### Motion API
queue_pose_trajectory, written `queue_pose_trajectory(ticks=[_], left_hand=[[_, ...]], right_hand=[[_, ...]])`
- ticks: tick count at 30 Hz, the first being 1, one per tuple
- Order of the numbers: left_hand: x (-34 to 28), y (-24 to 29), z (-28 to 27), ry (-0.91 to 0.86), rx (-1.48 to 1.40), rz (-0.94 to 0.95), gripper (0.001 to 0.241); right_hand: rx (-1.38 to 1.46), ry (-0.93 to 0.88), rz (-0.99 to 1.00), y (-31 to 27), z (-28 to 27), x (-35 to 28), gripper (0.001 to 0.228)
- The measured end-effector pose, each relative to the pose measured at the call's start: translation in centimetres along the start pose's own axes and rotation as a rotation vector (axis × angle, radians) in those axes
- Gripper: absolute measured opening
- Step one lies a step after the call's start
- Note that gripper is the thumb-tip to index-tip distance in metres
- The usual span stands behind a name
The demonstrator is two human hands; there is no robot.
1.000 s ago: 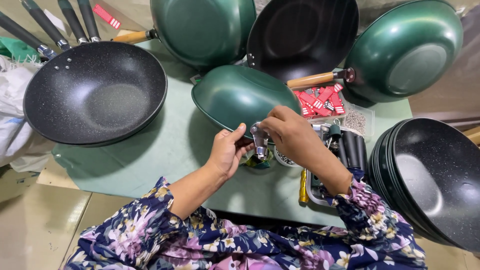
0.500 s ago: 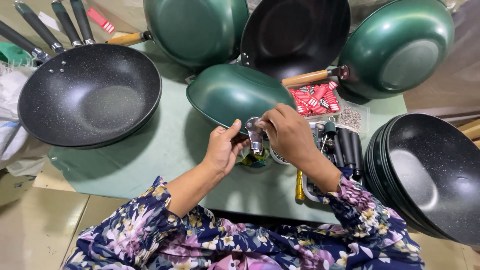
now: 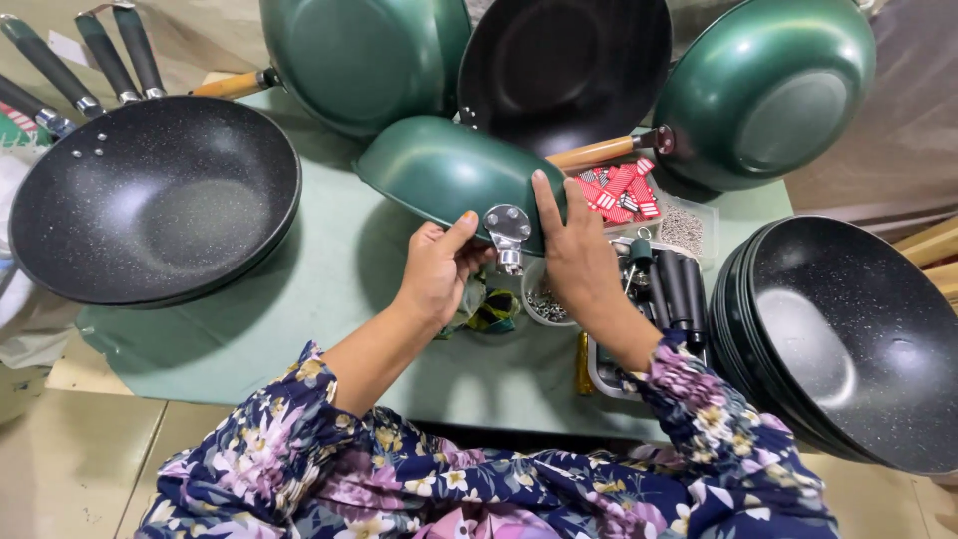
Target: Tightening screws to attach a handle to a frying pan using a manual screwdriver
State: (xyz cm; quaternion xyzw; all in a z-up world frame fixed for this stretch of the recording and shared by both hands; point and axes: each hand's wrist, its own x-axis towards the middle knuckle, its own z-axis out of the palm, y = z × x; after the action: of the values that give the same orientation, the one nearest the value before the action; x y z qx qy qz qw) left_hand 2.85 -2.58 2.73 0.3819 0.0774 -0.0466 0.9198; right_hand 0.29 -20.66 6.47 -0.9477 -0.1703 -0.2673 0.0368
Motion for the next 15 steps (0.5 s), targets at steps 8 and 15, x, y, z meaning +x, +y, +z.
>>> queue_pose_trajectory(ticks=[8, 15], left_hand=[[-0.4, 2.2, 4.5, -0.152, 0.176, 0.115, 0.017], [-2.1, 7.5, 12.9, -0.314, 0.904, 0.236, 0.026]], right_hand=[[0.052, 0.251, 0.057, 1.2, 1.1, 0.0, 0.081], [0.561, -0.038, 0.579, -1.4, -5.0, 0.9, 0.091]])
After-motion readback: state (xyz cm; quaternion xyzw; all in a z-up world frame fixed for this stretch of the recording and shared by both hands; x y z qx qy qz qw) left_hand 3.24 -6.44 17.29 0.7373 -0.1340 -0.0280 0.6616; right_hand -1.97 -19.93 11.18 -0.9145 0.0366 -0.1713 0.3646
